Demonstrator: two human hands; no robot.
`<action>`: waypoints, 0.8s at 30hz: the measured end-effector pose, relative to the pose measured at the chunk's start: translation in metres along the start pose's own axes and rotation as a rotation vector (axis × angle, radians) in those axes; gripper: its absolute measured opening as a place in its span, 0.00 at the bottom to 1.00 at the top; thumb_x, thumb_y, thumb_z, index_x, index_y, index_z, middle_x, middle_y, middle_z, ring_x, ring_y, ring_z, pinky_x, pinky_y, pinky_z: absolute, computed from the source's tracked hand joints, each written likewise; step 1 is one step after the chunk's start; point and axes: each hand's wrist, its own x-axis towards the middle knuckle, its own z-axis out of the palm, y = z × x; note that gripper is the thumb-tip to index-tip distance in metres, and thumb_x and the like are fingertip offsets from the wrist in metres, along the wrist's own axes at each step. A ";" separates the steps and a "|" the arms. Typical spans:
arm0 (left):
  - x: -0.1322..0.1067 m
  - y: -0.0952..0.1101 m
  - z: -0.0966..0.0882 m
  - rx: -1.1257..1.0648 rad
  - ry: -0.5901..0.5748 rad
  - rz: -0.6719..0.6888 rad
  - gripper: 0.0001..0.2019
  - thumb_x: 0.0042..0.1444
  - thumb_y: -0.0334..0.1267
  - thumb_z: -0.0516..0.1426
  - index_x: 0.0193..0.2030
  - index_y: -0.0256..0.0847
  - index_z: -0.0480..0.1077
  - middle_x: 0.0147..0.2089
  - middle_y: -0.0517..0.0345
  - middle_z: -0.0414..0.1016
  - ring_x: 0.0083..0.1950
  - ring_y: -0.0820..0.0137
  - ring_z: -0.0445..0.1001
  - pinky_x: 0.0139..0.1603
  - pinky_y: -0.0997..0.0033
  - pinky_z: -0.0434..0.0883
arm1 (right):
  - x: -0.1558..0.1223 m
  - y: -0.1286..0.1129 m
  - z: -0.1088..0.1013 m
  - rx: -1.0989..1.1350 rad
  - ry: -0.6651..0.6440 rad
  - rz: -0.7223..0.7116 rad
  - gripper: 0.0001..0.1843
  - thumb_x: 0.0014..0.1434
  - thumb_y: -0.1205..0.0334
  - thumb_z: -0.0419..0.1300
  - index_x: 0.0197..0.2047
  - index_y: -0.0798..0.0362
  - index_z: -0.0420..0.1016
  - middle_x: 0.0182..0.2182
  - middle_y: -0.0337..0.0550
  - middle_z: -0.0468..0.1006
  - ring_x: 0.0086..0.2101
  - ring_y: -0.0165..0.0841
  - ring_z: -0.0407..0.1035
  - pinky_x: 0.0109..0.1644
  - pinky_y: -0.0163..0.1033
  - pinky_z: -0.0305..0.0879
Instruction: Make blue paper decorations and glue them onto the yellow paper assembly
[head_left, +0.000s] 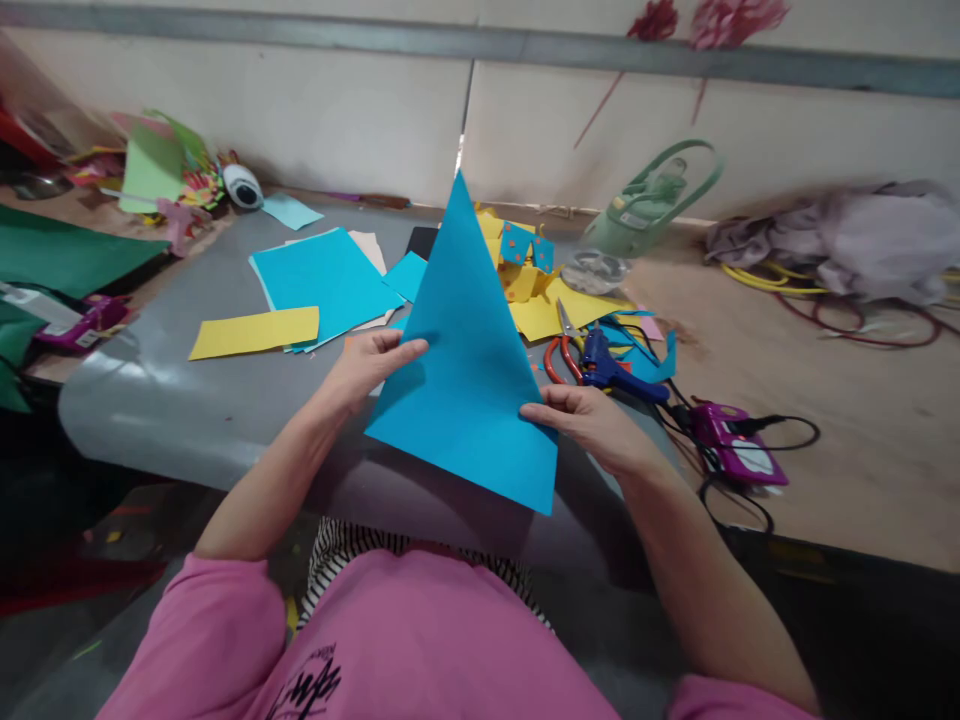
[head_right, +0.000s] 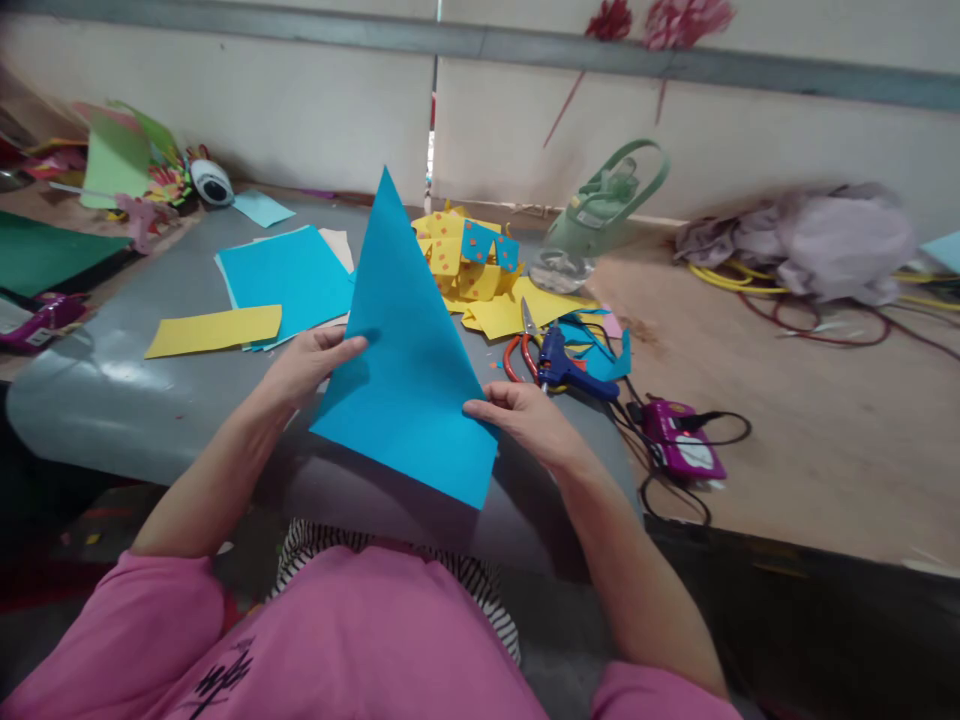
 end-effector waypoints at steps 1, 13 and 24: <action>-0.001 0.000 0.000 -0.029 -0.054 -0.058 0.22 0.43 0.51 0.71 0.41 0.39 0.80 0.38 0.50 0.83 0.35 0.65 0.79 0.36 0.65 0.77 | 0.000 0.000 -0.001 0.021 0.005 0.000 0.24 0.43 0.40 0.74 0.24 0.52 0.74 0.23 0.35 0.73 0.25 0.27 0.63 0.31 0.36 0.59; -0.005 -0.002 -0.001 0.062 -0.132 -0.054 0.13 0.52 0.47 0.66 0.29 0.40 0.74 0.25 0.61 0.74 0.24 0.76 0.68 0.26 0.74 0.66 | -0.002 0.003 -0.007 0.096 -0.011 0.114 0.22 0.39 0.42 0.77 0.30 0.49 0.81 0.30 0.45 0.83 0.30 0.37 0.74 0.34 0.43 0.72; -0.014 -0.002 -0.006 -0.024 -0.297 -0.097 0.14 0.49 0.40 0.68 0.43 0.41 0.79 0.41 0.54 0.83 0.40 0.69 0.81 0.45 0.65 0.77 | -0.003 0.008 -0.010 0.161 0.025 0.145 0.19 0.39 0.48 0.79 0.29 0.49 0.82 0.29 0.40 0.83 0.27 0.31 0.73 0.32 0.36 0.70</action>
